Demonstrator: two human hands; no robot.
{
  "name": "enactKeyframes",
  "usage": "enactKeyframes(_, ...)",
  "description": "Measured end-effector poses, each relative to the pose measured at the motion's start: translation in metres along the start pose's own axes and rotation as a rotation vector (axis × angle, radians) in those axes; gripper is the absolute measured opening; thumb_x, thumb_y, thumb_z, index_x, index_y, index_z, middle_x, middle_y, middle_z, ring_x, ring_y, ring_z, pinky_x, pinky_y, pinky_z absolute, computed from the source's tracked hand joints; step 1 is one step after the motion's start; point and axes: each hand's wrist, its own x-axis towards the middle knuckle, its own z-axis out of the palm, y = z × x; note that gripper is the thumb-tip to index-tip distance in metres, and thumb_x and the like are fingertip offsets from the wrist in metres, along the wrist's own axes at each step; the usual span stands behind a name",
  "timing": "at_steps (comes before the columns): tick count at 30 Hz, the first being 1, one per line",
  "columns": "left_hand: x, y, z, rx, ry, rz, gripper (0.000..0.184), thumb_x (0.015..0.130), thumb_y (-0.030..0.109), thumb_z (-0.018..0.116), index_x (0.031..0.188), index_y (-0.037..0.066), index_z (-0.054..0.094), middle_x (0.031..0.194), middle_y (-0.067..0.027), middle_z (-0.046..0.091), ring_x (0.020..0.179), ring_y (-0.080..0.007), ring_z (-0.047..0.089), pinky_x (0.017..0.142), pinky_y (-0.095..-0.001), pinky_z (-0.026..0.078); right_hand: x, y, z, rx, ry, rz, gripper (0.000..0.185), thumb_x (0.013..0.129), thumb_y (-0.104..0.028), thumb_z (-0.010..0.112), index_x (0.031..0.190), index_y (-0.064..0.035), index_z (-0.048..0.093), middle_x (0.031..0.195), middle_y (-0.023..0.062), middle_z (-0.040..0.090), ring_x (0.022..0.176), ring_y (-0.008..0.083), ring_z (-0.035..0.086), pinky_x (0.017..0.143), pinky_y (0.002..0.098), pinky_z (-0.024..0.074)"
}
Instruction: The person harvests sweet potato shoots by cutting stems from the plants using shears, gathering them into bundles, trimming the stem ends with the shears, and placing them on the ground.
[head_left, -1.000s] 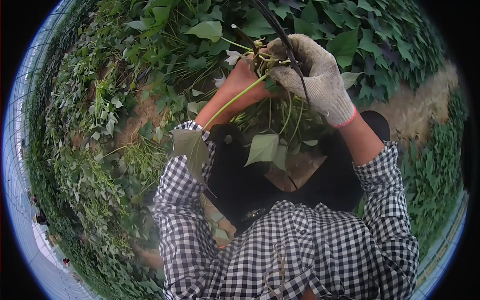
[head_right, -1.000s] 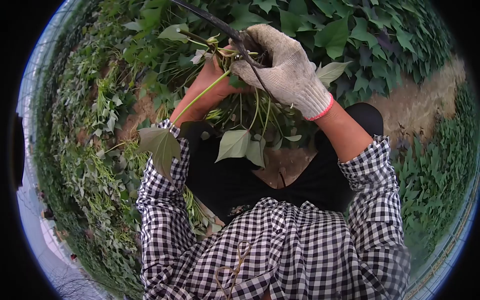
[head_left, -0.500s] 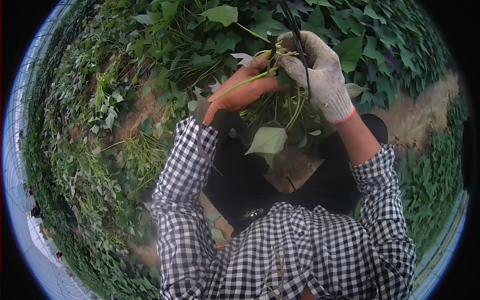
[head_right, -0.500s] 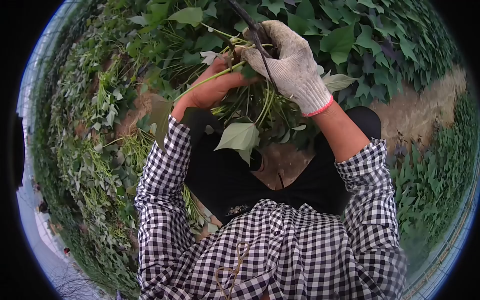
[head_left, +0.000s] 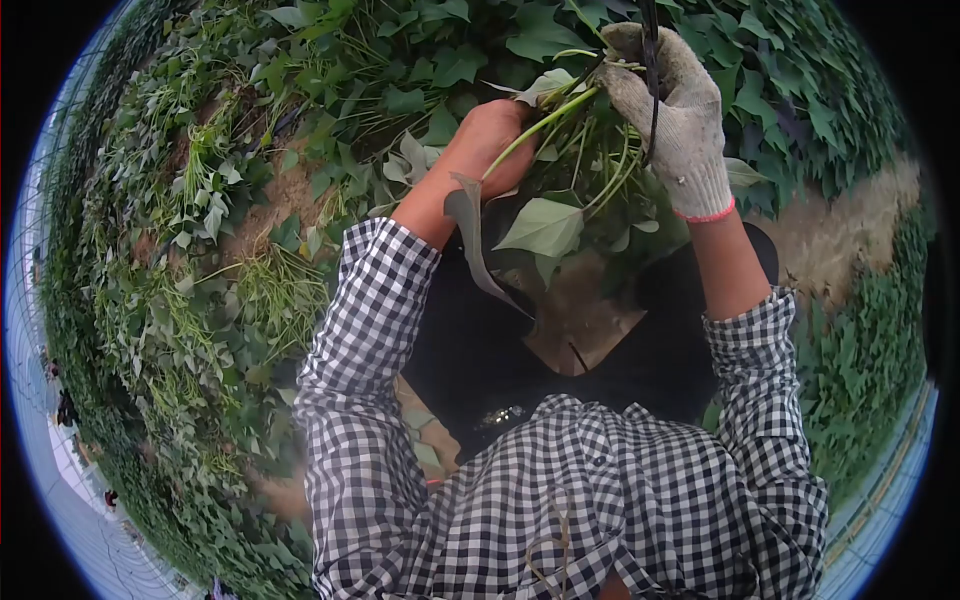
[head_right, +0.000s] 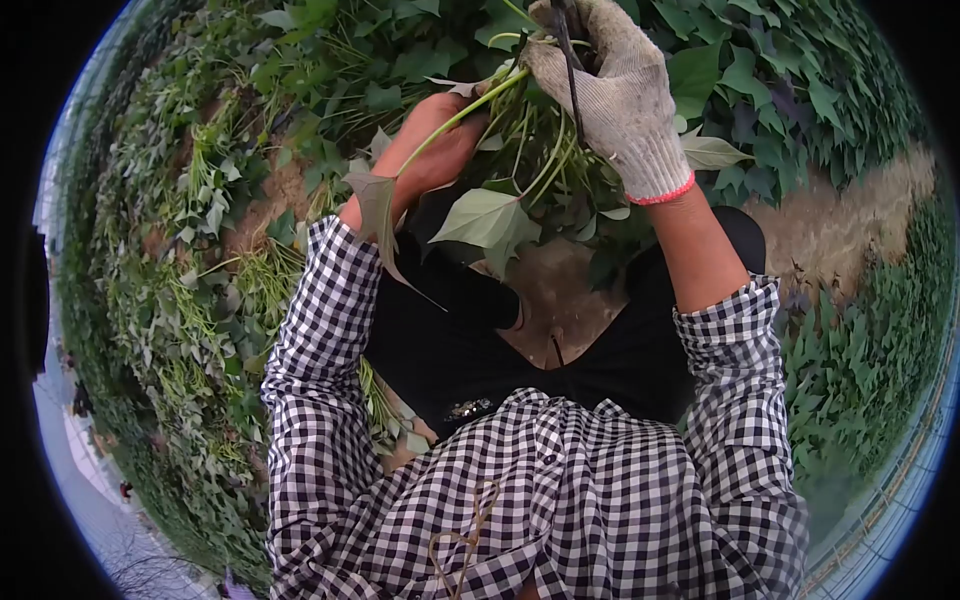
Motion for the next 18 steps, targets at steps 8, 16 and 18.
enactKeyframes(8, -0.028, 0.029, -0.011, -0.238, -0.140, 0.128, 0.043, 0.083, 0.018, 0.056, 0.124, 0.007, 0.052, 0.116, -0.0137, 0.055, 0.103, -0.0216, 0.053, 0.086, -0.0330, 0.043, -0.008, 0.003, 0.002, 0.121, -0.038, -0.011, 0.030, 0.088, -0.012, 0.063, 0.114, 0.0027, 0.056, 0.099, 0.0091, 0.065, 0.085, 0.0156, 0.064, 0.074, 0.0266, 0.0517)
enactKeyframes(16, -0.043, 0.028, 0.020, -0.072, -0.081, 0.168, 0.034, 0.079, 0.016, 0.057, 0.111, 0.004, 0.057, 0.106, -0.0175, 0.059, 0.096, -0.0264, 0.058, 0.083, -0.0370, 0.047, 0.006, 0.012, -0.015, -0.563, -0.219, -0.529, 0.029, 0.085, -0.004, 0.061, 0.114, -0.0014, 0.058, 0.106, 0.0118, 0.062, 0.091, 0.0200, 0.063, 0.077, 0.0291, 0.0518)
enactKeyframes(18, -0.051, 0.023, 0.004, -0.008, -0.077, 0.166, 0.033, 0.078, 0.016, 0.057, 0.108, 0.003, 0.059, 0.103, -0.0184, 0.060, 0.094, -0.0276, 0.059, 0.082, -0.0380, 0.047, 0.009, 0.022, -0.029, -0.756, -0.207, -0.614, 0.029, 0.085, -0.005, 0.061, 0.113, -0.0023, 0.059, 0.105, 0.0116, 0.063, 0.088, 0.0189, 0.063, 0.074, 0.0277, 0.0516)
